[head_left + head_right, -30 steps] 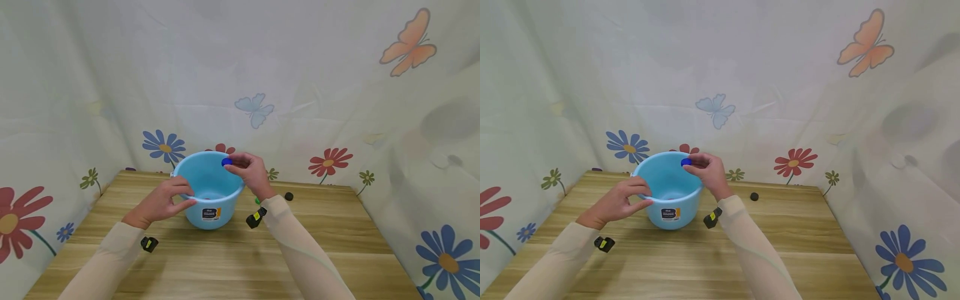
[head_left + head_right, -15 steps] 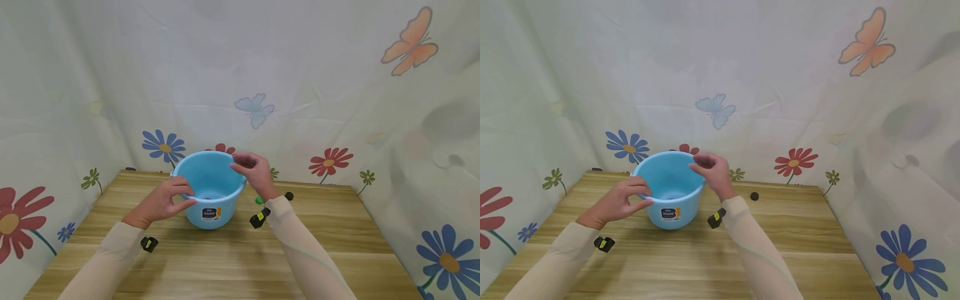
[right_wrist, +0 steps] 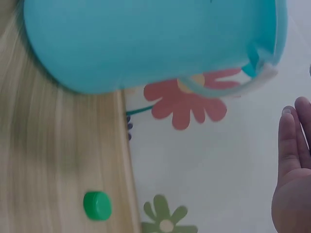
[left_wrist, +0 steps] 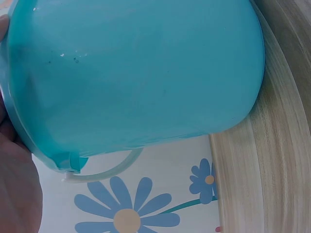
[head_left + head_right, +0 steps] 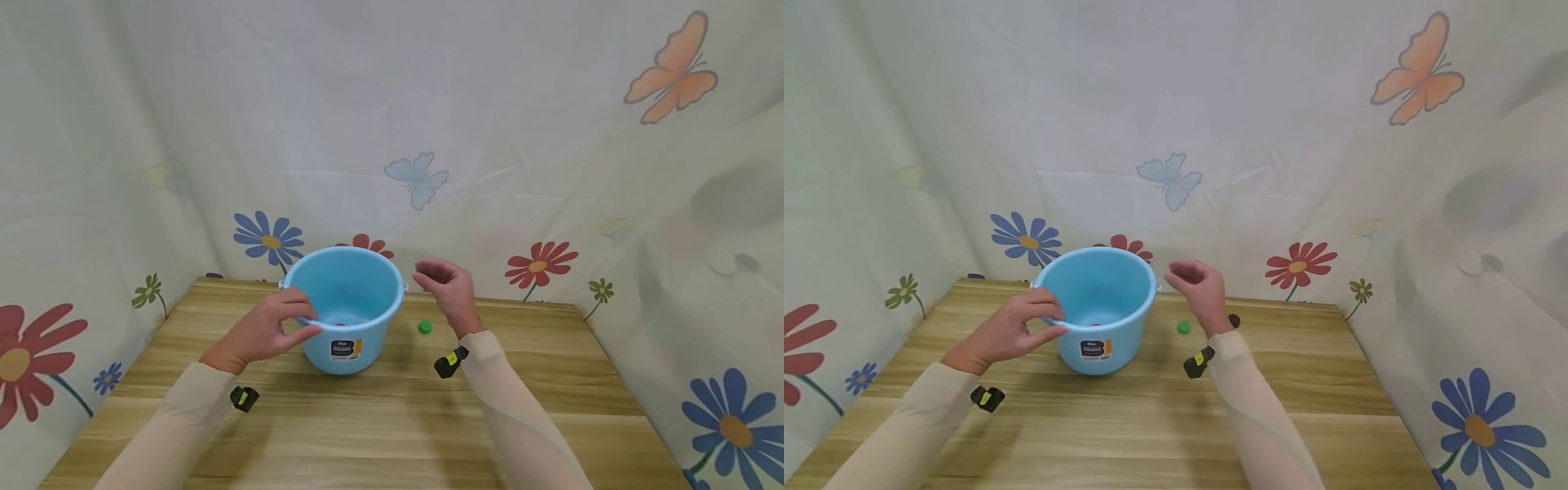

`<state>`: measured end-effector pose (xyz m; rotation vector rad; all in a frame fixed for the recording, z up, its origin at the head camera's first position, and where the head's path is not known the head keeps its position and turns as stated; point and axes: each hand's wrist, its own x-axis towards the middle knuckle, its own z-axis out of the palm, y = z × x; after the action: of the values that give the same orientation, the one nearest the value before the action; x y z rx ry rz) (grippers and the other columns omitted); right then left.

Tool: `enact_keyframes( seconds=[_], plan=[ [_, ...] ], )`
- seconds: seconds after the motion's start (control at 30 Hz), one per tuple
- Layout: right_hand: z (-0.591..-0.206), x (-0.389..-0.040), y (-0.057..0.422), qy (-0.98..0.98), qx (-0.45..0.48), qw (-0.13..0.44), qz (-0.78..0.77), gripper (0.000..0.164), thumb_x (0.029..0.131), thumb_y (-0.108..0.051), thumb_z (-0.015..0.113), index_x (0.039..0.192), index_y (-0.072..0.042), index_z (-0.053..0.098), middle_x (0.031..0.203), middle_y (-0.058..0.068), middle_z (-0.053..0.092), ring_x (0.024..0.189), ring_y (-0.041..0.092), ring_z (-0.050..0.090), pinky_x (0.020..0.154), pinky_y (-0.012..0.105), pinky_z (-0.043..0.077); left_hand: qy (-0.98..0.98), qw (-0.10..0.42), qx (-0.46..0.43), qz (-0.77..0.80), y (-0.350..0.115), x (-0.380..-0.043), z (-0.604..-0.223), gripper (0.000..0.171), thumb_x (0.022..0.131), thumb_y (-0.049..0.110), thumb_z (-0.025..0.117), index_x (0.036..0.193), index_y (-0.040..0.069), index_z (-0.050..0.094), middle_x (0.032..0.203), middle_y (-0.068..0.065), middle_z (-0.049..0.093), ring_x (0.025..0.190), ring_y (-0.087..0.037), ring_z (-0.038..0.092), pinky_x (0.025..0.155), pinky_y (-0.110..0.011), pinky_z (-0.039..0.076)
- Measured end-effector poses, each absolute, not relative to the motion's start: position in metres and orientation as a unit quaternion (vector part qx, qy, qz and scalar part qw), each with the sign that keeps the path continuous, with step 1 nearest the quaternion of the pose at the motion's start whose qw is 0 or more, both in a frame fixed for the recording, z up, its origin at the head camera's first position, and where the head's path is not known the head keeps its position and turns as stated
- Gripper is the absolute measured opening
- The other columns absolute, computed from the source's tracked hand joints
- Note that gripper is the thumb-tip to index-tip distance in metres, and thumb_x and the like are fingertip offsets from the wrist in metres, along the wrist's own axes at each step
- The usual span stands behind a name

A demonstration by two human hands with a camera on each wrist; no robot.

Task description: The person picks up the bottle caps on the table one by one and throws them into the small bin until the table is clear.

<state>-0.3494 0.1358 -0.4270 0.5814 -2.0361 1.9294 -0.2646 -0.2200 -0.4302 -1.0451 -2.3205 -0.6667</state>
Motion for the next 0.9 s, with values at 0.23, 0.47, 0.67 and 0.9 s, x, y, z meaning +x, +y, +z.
enact_keyframes(
  seconds=[0.23, 0.47, 0.67, 0.9],
  plan=[
    [-0.452, -0.359, 0.161, -0.709, 0.184, 0.144, 0.665, 0.038, 0.089, -0.017, 0.081, 0.119, 0.003, 0.07, 0.119, 0.021, 0.072, 0.098, 0.011, 0.071, 0.086, 0.02, 0.058, -0.854, 0.252, -0.382, -0.246, -0.221, -0.264, -0.43, 0.017, 0.081, 0.024, 0.088, 0.091, 0.025, 0.074, 0.094, 0.012, 0.065, 0.093, -0.008, 0.06, 0.087, -0.049, 0.06],
    [-0.473, -0.365, 0.184, -0.709, 0.151, 0.148, 0.673, 0.045, 0.088, -0.017, 0.083, 0.122, 0.008, 0.067, 0.122, 0.023, 0.07, 0.1, 0.011, 0.07, 0.085, 0.02, 0.057, -0.855, 0.248, -0.383, -0.247, -0.221, -0.263, -0.429, 0.016, 0.082, 0.026, 0.087, 0.091, 0.026, 0.073, 0.094, 0.012, 0.065, 0.093, -0.009, 0.06, 0.087, -0.049, 0.06],
    [-0.485, -0.368, 0.202, -0.729, 0.122, 0.159, 0.654, 0.042, 0.086, -0.027, 0.085, 0.119, -0.004, 0.072, 0.114, 0.005, 0.075, 0.102, 0.01, 0.07, 0.086, 0.019, 0.057, -0.855, 0.251, -0.384, -0.244, -0.221, -0.263, -0.43, 0.016, 0.082, 0.026, 0.087, 0.09, 0.026, 0.073, 0.093, 0.012, 0.064, 0.092, -0.008, 0.059, 0.087, -0.049, 0.06],
    [-0.495, -0.368, 0.221, -0.743, 0.08, 0.158, 0.646, 0.044, 0.088, -0.027, 0.083, 0.122, -0.003, 0.07, 0.116, 0.003, 0.073, 0.104, 0.009, 0.068, 0.086, 0.016, 0.055, -0.853, 0.251, -0.386, -0.244, -0.221, -0.264, -0.43, 0.015, 0.083, 0.027, 0.087, 0.09, 0.025, 0.074, 0.094, 0.013, 0.065, 0.092, -0.007, 0.059, 0.088, -0.049, 0.059]
  ],
)
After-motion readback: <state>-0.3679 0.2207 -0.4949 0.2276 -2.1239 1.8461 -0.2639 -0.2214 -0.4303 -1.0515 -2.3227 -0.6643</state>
